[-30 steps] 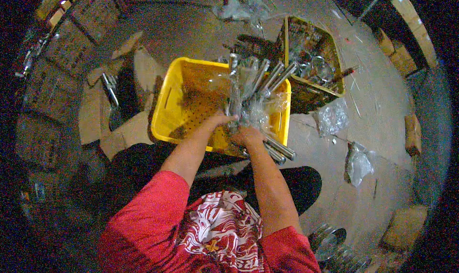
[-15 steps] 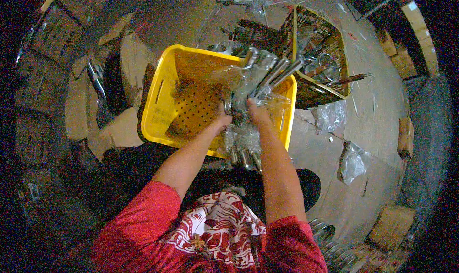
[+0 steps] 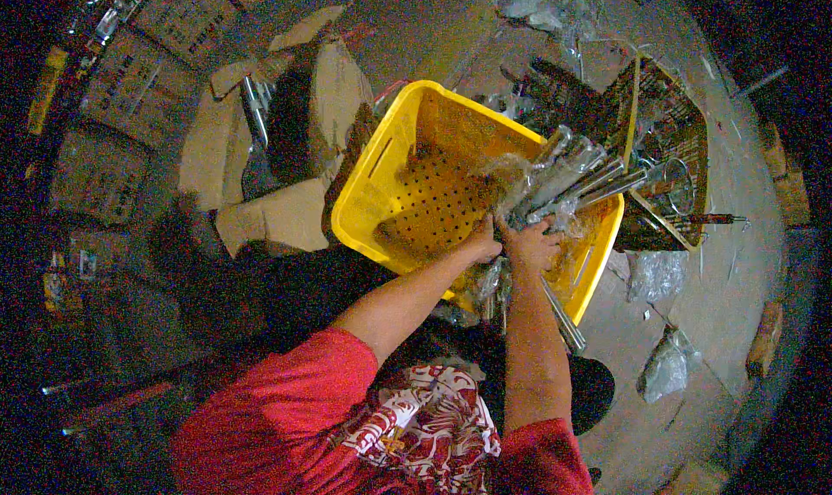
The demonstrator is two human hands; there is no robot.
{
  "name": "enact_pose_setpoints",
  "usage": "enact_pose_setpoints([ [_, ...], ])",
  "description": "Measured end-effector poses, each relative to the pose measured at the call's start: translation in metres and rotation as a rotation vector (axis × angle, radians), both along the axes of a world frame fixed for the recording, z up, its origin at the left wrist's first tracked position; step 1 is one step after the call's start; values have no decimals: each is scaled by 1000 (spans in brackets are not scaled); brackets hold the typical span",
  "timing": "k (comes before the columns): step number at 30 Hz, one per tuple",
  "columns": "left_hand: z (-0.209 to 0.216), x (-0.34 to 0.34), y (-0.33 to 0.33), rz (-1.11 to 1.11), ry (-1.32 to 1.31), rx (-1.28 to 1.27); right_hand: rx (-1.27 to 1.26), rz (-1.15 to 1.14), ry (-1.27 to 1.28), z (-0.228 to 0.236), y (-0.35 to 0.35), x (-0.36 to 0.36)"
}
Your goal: The person sits on the floor and unpacks metal ladles from plastic wrapping, placing them into a cardboard box. The person handles each ladle individually, removes the plastic, and places the ladle into the box.
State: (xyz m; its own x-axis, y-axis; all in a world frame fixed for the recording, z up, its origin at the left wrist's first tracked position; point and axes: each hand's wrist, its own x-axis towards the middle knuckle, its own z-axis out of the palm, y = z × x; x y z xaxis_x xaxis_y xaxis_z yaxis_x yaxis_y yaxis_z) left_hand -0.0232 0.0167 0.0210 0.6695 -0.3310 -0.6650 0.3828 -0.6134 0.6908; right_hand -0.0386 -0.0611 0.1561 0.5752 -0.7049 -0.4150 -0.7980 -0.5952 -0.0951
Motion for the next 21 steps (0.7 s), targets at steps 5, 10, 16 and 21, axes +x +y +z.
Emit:
enact_pose_setpoints([
  [5,25,5,16,-94,-48,32,-59,32,-27,-2,5,3],
  [10,31,-4,19,102,-51,-76,-13,17,89,0,5,8],
  [16,92,23,35,-244,-9,35,-50,88,-11,-11,-3,3],
  [21,205,88,43,-1043,-166,226,-53,141,-6,-20,-11,2],
])
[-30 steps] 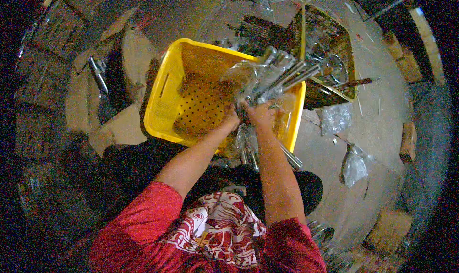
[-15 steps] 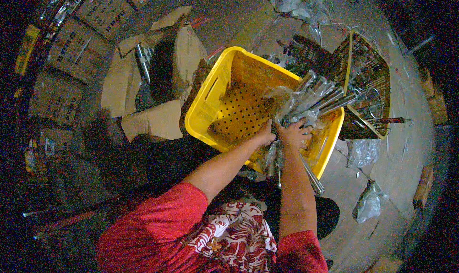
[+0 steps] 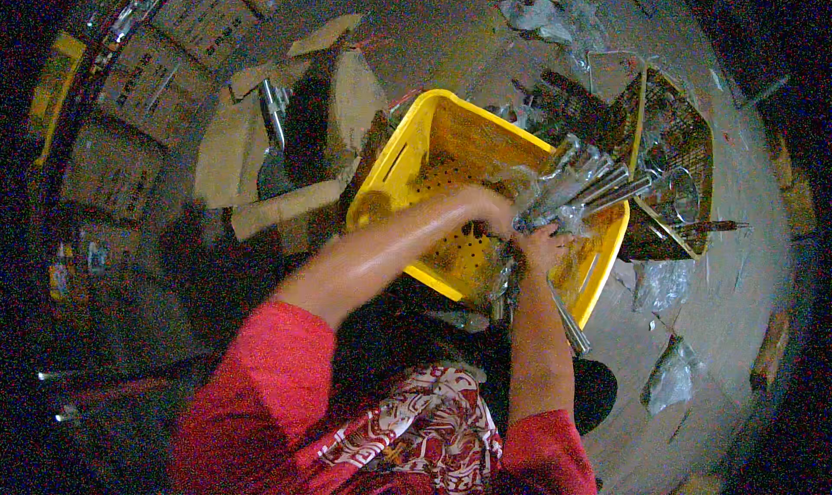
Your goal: The person sits on the floor and unpacks metal ladles from plastic wrapping, placing them into a cardboard box. The person handles each ladle individually, removes the plastic, and places the ladle into the box.
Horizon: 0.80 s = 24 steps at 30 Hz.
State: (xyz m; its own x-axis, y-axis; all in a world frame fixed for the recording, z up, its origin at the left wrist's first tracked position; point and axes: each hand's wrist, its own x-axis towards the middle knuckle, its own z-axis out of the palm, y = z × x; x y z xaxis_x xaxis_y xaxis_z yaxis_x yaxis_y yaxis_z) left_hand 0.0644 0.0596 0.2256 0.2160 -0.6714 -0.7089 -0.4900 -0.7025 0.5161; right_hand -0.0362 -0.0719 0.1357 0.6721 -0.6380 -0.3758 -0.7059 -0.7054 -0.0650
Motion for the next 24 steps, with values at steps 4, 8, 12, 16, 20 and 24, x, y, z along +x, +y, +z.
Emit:
enact_pose_setpoints([
  [4,97,27,103,-18,-215,-385,23,-31,-21,2,3,0],
  [8,103,61,313,794,-303,-419,14,-22,-36,5,6,-1],
  [12,-27,67,475,1247,-774,150,-12,-26,-20,4,6,0],
  [16,-134,65,541,1391,-613,228,-106,-12,8,0,7,0],
  [20,-161,68,544,1354,-594,391,-115,-19,-5,-3,7,1],
  [24,-156,62,533,1133,-634,504,-102,-27,12,-7,5,0],
])
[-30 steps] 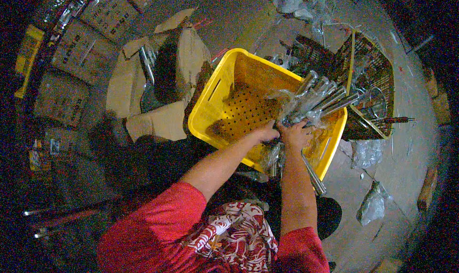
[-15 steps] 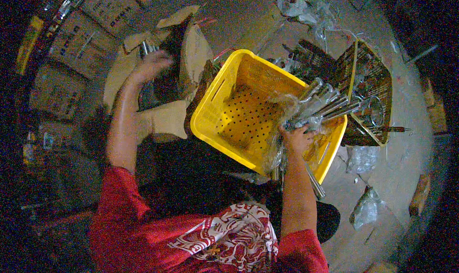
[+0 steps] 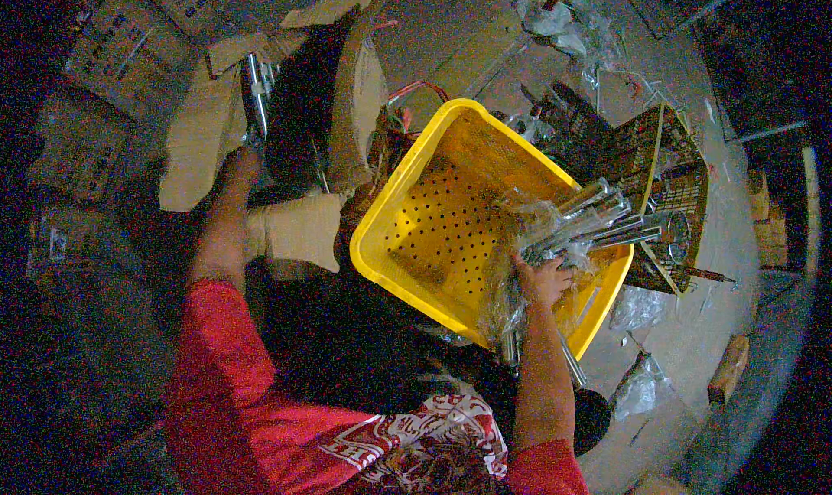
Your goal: The person sits on the floor and unpacks metal ladles from plastic wrapping, placing them into a cardboard box. The person handles each ladle individually, removes the plastic, and places the ladle into the box.
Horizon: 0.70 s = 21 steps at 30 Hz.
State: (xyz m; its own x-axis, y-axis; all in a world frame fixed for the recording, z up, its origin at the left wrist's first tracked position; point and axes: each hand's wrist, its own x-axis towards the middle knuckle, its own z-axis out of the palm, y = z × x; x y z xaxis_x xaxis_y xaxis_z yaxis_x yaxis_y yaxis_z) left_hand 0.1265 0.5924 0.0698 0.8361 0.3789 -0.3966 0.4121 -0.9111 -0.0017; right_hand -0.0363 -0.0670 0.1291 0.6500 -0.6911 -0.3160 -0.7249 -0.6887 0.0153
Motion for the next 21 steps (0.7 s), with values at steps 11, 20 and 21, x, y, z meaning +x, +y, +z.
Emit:
enact_pose_setpoints([
  [11,114,-27,7,-35,-282,214,-25,45,-28,-15,-9,-3],
  [20,216,-40,5,165,-906,-465,26,54,11,11,0,-5],
  [21,217,-44,-9,112,-929,-550,12,57,-1,11,0,-5],
])
